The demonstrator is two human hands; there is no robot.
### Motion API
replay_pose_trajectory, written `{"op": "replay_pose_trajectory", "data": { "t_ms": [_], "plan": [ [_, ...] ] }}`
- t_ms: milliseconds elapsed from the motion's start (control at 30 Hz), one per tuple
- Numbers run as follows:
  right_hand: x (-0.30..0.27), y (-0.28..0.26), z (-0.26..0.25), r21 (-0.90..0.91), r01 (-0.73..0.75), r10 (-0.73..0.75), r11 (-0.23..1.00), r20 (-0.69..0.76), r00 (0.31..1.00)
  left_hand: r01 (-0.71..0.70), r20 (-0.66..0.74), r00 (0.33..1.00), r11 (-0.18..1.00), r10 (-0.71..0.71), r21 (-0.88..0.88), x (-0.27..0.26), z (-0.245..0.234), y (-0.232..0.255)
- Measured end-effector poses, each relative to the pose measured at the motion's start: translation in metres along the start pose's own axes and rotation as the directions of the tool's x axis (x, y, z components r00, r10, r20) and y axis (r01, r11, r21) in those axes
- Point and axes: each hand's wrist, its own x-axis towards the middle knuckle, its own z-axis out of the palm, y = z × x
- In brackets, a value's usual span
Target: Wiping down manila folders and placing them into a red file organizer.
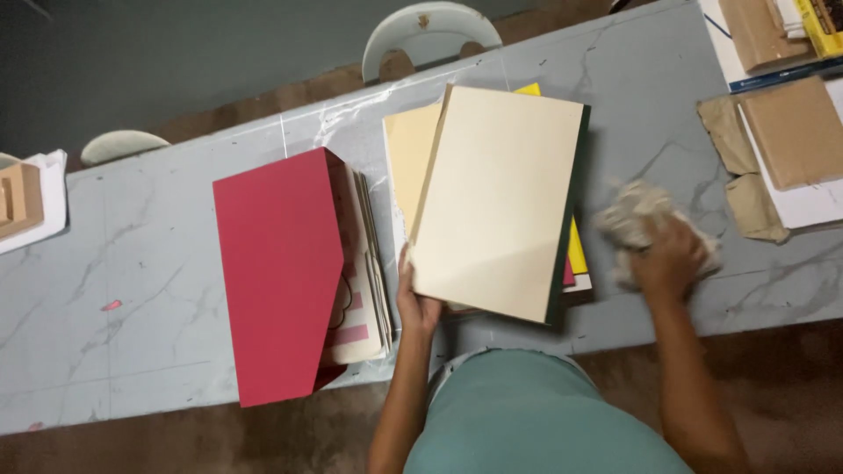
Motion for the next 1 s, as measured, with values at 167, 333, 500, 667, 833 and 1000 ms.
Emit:
{"op": "replay_pose_trajectory", "data": {
  "t_ms": [167,333,500,667,833,1000],
  "plan": [
    [0.057,-0.020,-0.063,0.584,0.036,0.143,0.811,-0.258,0.955,-0.031,0.008,1.000,0.980,0.030,0.196,-0.011,-0.008,-0.004],
    [0.031,-0.166,-0.117,0.894,0.313,-0.200,0.321,-0.259,0.945,-0.043,-0.018,0.999,0.974,0.048,0.223,-0.004,-0.012,-0.013],
    [0.020,-0.250,-0.070,0.436,0.744,-0.810,0.507,-0.056,0.584,-0.031,-0.043,0.998,0.967,0.043,0.254,-0.012,0.000,-0.006],
    [0.145,-0.303,-0.041,0.330,0.633,-0.625,0.700,-0.145,0.767,0.000,-0.049,0.999,0.969,0.012,0.247,0.000,-0.013,-0.007],
    [0.222,-0.325,0.003,0.222,0.567,-0.525,0.793,-0.221,0.822,0.110,-0.081,0.992,0.978,-0.097,0.180,0.003,-0.008,0.001],
    [0.214,-0.321,0.000,0.286,0.538,-0.545,0.793,-0.063,0.836,-0.001,-0.026,1.000,0.964,0.008,0.267,0.006,-0.014,-0.005]
  ]
}}
